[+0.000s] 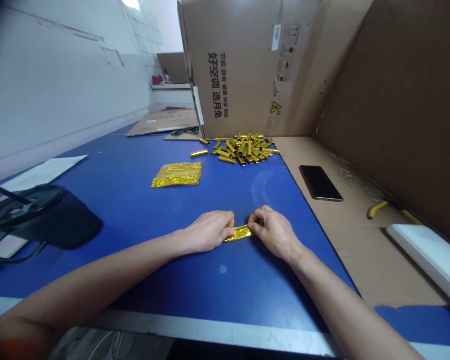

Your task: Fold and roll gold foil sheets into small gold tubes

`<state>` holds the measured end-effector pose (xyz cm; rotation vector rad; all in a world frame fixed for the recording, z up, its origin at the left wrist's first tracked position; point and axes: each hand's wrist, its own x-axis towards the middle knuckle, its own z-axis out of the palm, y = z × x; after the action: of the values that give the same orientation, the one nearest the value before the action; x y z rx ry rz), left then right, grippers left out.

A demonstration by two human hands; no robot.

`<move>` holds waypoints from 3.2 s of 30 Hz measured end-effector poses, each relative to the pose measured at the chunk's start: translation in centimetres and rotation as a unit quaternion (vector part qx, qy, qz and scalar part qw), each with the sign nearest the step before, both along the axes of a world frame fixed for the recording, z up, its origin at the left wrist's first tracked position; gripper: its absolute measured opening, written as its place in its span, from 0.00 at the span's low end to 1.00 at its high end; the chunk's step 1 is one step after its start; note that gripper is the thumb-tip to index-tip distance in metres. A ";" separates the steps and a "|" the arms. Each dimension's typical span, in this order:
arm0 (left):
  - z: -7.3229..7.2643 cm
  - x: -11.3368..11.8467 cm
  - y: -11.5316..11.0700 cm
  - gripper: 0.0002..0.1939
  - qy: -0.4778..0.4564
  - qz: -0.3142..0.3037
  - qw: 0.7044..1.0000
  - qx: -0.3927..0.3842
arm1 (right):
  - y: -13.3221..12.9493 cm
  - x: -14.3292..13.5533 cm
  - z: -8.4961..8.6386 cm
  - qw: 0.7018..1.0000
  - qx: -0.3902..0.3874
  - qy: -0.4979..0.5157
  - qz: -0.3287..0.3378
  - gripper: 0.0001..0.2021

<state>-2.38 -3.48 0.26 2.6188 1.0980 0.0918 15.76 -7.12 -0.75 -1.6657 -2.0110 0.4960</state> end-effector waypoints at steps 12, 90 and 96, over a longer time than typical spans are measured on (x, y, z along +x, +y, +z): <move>0.0 -0.5 -0.3 0.04 -0.121 -0.031 0.973 0.196 | -0.2 0.2 1.3 0.966 -0.102 0.237 -0.032 0.12; 1.9 0.2 -1.4 0.13 -0.305 0.055 0.854 -0.417 | -1.0 -0.5 1.3 0.945 -0.004 0.319 -0.073 0.13; 1.4 0.2 -0.8 0.07 -0.292 0.035 0.839 -0.457 | -1.3 -0.6 2.1 0.940 -0.045 0.339 0.009 0.12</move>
<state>-2.15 -4.32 1.71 1.5299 0.7335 0.2814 15.13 -8.40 1.32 -1.2746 -1.5038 1.0191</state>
